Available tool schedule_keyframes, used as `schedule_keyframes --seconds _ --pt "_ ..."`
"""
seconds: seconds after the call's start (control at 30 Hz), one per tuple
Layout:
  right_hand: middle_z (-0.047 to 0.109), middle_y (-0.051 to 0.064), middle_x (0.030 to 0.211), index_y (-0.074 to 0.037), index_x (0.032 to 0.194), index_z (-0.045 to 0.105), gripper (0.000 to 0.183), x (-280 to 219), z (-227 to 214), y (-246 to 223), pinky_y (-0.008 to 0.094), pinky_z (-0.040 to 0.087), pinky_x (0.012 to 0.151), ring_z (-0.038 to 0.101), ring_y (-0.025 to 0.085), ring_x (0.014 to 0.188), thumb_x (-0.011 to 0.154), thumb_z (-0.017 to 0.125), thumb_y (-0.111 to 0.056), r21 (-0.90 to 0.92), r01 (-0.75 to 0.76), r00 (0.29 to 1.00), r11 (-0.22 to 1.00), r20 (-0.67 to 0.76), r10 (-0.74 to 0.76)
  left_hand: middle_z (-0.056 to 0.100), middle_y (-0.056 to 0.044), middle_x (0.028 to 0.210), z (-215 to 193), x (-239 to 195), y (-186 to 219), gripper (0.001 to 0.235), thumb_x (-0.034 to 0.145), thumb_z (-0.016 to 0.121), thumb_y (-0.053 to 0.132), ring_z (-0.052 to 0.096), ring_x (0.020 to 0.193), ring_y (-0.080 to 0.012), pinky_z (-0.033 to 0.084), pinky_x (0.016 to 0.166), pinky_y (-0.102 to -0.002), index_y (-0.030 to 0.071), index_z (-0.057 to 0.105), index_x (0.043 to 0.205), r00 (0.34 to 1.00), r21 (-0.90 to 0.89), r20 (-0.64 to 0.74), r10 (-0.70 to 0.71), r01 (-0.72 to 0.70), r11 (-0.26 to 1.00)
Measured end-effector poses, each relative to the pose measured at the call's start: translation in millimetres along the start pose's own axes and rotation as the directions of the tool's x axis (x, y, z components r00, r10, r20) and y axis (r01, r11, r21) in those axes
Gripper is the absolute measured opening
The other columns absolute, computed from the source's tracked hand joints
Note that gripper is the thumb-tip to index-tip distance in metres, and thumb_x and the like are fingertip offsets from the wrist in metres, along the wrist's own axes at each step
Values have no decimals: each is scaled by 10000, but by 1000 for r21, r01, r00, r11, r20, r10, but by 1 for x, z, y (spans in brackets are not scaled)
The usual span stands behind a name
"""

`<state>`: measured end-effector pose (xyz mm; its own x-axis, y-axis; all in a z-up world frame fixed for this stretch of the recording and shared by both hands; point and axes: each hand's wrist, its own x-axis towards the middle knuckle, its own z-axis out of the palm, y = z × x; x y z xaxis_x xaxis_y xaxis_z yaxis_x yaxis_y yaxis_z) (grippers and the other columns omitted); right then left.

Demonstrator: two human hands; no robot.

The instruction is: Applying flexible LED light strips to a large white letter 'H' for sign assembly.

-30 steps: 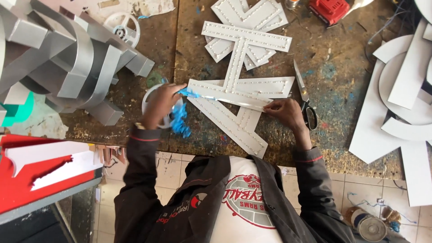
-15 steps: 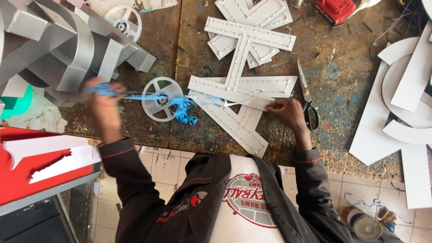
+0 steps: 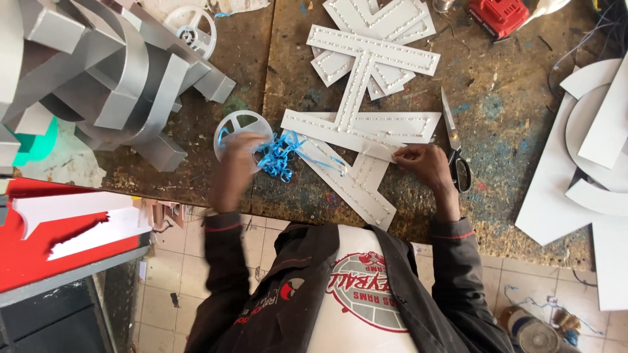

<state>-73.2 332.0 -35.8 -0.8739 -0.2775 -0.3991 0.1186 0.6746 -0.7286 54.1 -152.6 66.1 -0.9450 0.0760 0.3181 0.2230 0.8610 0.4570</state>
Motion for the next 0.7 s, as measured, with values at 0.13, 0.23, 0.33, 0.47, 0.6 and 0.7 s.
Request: schedule_keyframes --seconds 0.13,0.23,0.33,0.47,0.6,0.7 --pt "858 -16 851 -304 1143 916 294 -4 -4 -5 436 592 897 826 265 963 903 898 -473 -46 49 999 998 4 -48 798 -129 1346 117 10 54 427 977 770 -53 721 1296 -372 512 1193 -509 144 823 1352 943 -318 318 -100 205 926" --pt "857 -22 845 -315 1147 911 301 -5 0 -3 423 595 895 833 255 967 902 891 -488 -25 57 998 998 -11 -58 751 0 1205 182 9 53 233 1024 796 88 694 1217 -246 558 1048 -429 197 800 1231 870 -149 463 171 -114 982" --pt "859 -19 857 -313 1152 909 299 -3 3 -1 420 600 892 836 260 982 906 897 -481 -12 58 998 998 -34 -59 665 -21 1270 174 28 66 473 1031 805 148 642 1228 -261 565 994 -456 189 646 1474 868 -62 440 233 -229 971" --pt "856 -15 851 -309 1142 910 270 -3 4 5 422 601 872 834 268 963 911 897 -449 -19 98 993 995 -60 -99 608 -9 1204 189 35 43 198 1100 721 107 613 1216 -255 557 977 -456 186 756 1278 831 -60 451 324 -335 940" --pt "855 4 877 -312 1137 914 286 -5 4 3 453 606 872 829 308 987 902 899 -472 -39 100 993 994 -63 -102 705 -61 1141 182 40 47 129 1138 703 116 712 1186 -293 599 982 -484 125 793 1231 775 -192 512 372 -318 928" --pt "850 -22 875 -333 1128 911 265 -1 7 8 450 608 886 825 291 983 900 900 -469 -26 88 993 996 -74 -89 735 -138 1069 170 50 61 198 1191 602 126 759 1084 -381 621 946 -556 117 707 1358 807 -291 540 238 -87 953"
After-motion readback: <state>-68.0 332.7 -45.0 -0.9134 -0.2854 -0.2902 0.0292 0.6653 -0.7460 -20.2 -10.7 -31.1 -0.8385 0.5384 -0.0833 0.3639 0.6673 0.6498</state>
